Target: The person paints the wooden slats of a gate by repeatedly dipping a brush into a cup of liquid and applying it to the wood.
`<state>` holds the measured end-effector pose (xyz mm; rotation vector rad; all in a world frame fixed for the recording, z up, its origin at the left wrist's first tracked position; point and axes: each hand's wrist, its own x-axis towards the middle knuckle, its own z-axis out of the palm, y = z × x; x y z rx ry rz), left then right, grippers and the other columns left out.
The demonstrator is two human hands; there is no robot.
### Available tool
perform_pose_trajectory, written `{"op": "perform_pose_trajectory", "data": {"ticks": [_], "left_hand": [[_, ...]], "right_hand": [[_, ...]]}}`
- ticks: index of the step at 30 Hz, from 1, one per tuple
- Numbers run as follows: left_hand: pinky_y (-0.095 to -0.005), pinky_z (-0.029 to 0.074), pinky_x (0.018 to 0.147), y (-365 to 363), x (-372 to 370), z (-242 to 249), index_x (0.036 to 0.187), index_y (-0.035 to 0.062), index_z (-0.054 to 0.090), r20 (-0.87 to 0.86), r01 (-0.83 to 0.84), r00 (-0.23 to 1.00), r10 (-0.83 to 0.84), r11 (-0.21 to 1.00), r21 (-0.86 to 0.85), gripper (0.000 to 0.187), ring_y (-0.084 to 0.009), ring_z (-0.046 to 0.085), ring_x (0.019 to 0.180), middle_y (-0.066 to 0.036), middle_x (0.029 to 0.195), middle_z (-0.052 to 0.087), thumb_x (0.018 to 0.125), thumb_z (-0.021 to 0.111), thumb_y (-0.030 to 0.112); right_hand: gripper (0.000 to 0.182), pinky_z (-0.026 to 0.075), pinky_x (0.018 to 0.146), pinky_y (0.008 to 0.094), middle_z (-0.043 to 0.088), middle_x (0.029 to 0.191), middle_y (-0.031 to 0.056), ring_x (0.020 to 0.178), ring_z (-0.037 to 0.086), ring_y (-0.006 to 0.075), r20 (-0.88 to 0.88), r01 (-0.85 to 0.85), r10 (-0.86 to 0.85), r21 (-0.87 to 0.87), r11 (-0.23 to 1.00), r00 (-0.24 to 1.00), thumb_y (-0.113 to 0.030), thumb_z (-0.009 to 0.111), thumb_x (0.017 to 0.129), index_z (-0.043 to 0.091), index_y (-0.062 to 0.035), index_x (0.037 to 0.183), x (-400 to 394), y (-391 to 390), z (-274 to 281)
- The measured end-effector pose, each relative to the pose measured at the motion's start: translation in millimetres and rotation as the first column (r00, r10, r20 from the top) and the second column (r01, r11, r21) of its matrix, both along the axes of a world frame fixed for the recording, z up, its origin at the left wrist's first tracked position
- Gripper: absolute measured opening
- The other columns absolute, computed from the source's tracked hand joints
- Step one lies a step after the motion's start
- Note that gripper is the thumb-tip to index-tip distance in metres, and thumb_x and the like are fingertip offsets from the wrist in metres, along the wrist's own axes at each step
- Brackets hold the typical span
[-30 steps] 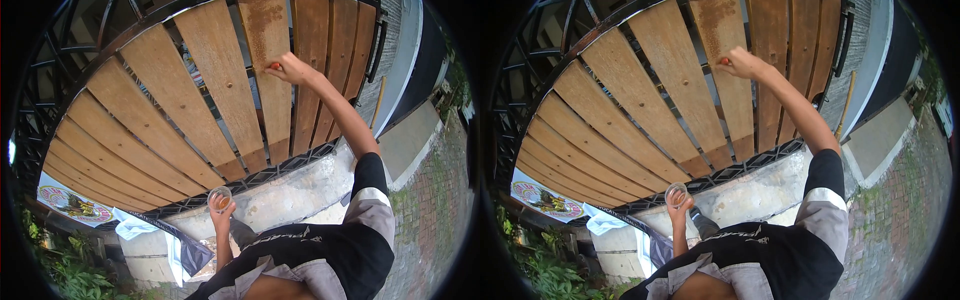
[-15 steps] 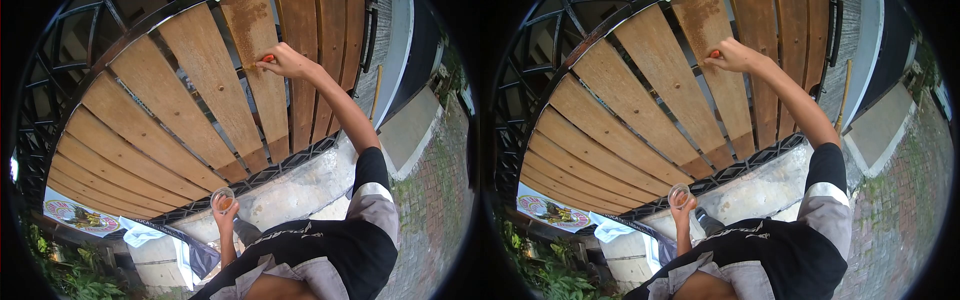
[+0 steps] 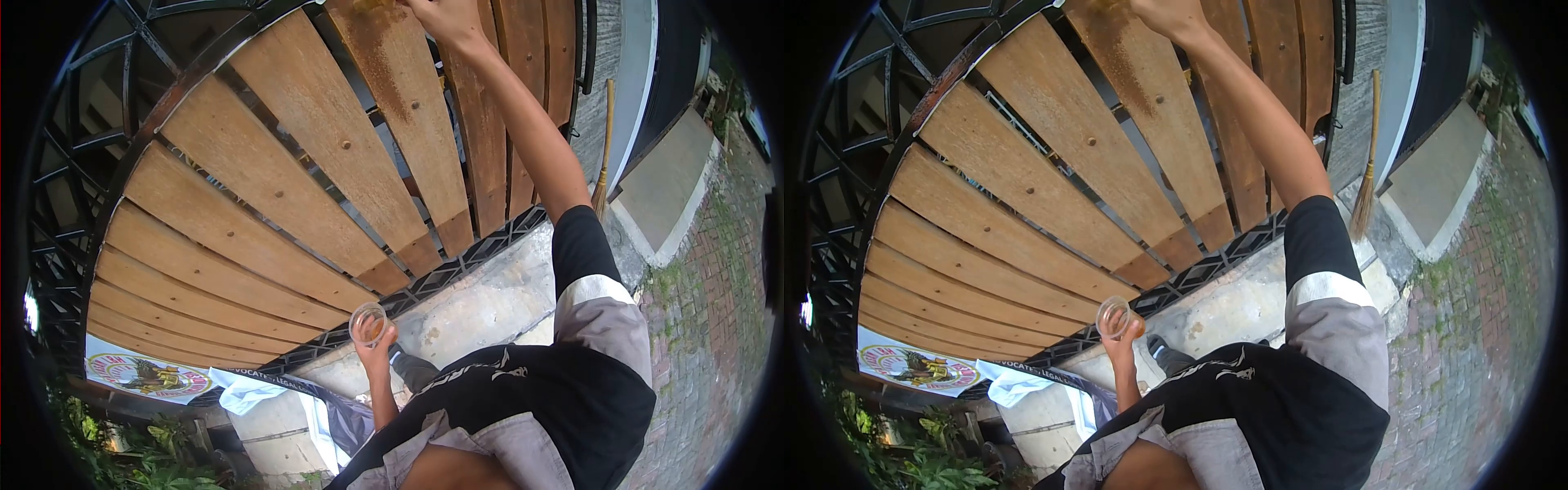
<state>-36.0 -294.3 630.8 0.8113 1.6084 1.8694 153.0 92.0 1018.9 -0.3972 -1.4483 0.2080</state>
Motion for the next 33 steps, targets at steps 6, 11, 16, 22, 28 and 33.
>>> {"op": "perform_pose_trajectory", "data": {"ticks": [6,11,16,22,28,33], "left_hand": [[-0.0343,0.048,0.098,-2,-2,-2,0.139,0.0019,0.038,0.013,-0.034,0.999,0.034,0.999,0.002,0.079,-0.0248,0.054,0.119,-0.016,0.129,0.05,0.072,0.081,0.004],[-0.0343,0.048,0.098,1,-2,-5,0.138,0.0015,0.038,-0.004,-0.011,1.0,0.011,1.0,0.019,0.079,-0.0247,0.053,0.119,-0.016,0.129,0.05,0.072,0.081,0.004],[-0.034,0.048,0.098,5,2,-2,0.138,0.0013,0.038,0.028,0.015,0.999,-0.015,1.0,-0.005,0.078,-0.0243,0.053,0.119,-0.015,0.129,0.05,0.073,0.081,0.004],[-0.0343,0.047,0.098,5,3,1,0.138,0.0016,0.038,0.034,0.009,0.999,-0.009,1.0,0.002,0.078,-0.0245,0.053,0.119,-0.015,0.129,0.05,0.073,0.081,0.004],[-0.0346,0.046,0.099,9,4,6,0.138,0.0016,0.039,-0.005,0.004,1.0,-0.004,1.0,-0.007,0.078,-0.0247,0.053,0.12,-0.016,0.131,0.05,0.073,0.081,0.006],[-0.0352,0.046,0.099,9,6,-1,0.138,0.001,0.039,-0.006,0.006,1.0,-0.006,1.0,-0.018,0.077,-0.0248,0.053,0.119,-0.017,0.13,0.05,0.073,0.081,0.007]], "right_hand": [[0.026,0.05,0.065,0.0268,0.069,0.07,0.009,0.07,0.063,0.0085,0.289,-0.145,0.147,-0.029,0.989,0.946,-0.023,0.068,0.09,0.071,0.0027,0.091,1,5,-17],[0.018,0.053,0.069,0.0294,0.072,0.083,0.0135,0.073,0.068,0.0159,0.172,-0.322,0.311,0.037,0.946,0.935,-0.015,0.067,0.09,0.07,0.0017,0.097,4,-8,-15],[0.016,0.053,0.07,0.0294,0.072,0.085,0.0136,0.075,0.068,0.0169,0.178,-0.117,0.061,0.32,0.94,0.982,-0.012,0.068,0.09,0.069,0.0023,0.096,1,-11,-15],[0.02,0.053,0.068,0.0314,0.071,0.081,0.0143,0.073,0.069,0.0205,0.076,-0.214,0.2,0.345,0.914,0.977,-0.017,0.068,0.089,0.069,0.003,0.091,4,-24,-5],[0.016,0.052,0.065,0.0293,0.07,0.075,0.0115,0.07,0.068,0.0208,0.154,-0.16,0.132,0.184,0.97,0.979,-0.013,0.068,0.089,0.07,0.0025,0.093,-12,-15,-26],[0.022,0.05,0.062,0.0265,0.071,0.074,0.0059,0.068,0.063,0.0083,-0.285,-0.287,0.3,0.087,0.954,0.911,-0.017,0.066,0.091,0.071,0.0044,0.09,-34,-15,-31]]}}
